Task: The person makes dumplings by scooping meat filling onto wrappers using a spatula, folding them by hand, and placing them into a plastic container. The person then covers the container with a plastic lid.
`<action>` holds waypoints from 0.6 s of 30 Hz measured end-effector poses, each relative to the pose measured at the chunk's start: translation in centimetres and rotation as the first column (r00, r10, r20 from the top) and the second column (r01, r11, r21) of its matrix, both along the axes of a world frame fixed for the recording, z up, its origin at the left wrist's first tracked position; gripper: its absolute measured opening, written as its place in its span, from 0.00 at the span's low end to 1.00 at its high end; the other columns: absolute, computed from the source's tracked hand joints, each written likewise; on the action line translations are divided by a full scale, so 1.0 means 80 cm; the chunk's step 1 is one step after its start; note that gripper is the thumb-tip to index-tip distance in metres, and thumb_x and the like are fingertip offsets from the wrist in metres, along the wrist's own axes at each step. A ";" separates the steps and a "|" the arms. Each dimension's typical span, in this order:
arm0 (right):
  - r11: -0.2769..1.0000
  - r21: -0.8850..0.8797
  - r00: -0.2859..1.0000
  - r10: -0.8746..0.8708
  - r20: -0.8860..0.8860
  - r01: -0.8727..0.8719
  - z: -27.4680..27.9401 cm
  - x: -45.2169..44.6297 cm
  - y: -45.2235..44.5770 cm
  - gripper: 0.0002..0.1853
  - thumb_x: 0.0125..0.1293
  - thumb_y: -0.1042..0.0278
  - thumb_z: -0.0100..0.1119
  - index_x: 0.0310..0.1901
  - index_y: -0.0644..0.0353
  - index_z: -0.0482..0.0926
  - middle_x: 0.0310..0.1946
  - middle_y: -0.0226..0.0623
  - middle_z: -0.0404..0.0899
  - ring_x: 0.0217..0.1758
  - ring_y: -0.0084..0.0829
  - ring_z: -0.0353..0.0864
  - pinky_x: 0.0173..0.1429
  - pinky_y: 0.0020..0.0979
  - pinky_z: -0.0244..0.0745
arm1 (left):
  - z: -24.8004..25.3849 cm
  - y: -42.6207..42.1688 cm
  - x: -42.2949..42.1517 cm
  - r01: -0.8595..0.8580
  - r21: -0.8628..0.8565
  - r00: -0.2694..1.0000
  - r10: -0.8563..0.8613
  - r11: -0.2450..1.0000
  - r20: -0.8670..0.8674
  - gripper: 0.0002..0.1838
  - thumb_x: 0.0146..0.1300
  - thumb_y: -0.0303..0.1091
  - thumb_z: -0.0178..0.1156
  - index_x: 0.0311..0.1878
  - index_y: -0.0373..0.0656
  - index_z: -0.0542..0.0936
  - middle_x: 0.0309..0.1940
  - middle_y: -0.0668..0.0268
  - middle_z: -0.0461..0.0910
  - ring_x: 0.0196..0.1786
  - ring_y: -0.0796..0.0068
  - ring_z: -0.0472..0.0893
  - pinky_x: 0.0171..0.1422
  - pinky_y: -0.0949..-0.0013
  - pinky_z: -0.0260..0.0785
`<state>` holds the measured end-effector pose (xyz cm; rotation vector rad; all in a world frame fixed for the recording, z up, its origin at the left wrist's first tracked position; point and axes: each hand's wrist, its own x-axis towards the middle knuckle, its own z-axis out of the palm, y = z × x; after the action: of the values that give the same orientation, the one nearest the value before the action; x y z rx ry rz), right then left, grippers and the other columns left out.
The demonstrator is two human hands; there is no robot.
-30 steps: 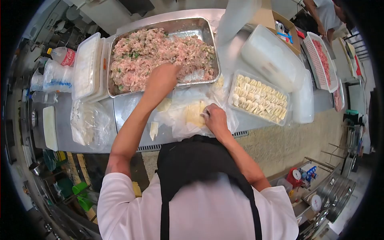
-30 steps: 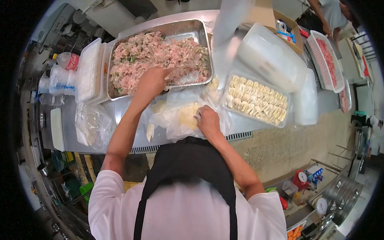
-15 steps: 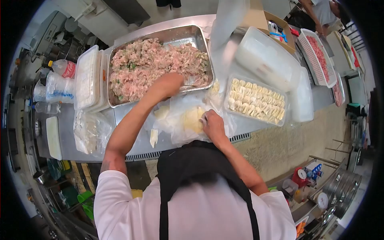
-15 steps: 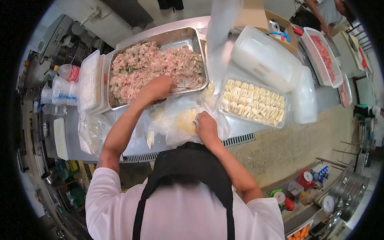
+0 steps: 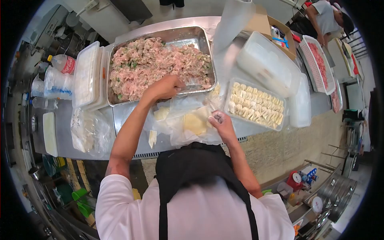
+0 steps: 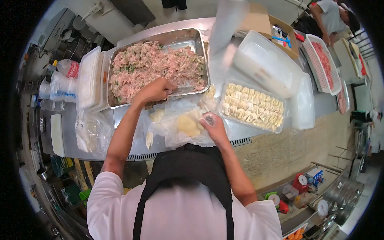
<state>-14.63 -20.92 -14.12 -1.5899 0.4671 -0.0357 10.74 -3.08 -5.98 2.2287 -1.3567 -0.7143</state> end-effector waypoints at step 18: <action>0.251 0.954 0.949 -0.220 0.224 -0.167 0.045 -0.015 -0.077 0.25 0.77 0.63 0.48 0.69 0.70 0.66 0.64 0.50 0.75 0.68 0.45 0.75 0.74 0.46 0.68 | -0.016 0.031 0.002 -0.197 -0.080 0.833 0.124 0.977 -0.539 0.16 0.62 0.25 0.60 0.53 0.41 0.87 0.22 0.66 0.79 0.22 0.78 0.72 0.28 0.69 0.67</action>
<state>-15.79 -27.04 -10.50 -0.2572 0.1525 -0.0175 10.93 -0.61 -7.25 1.8167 -0.8965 -1.0485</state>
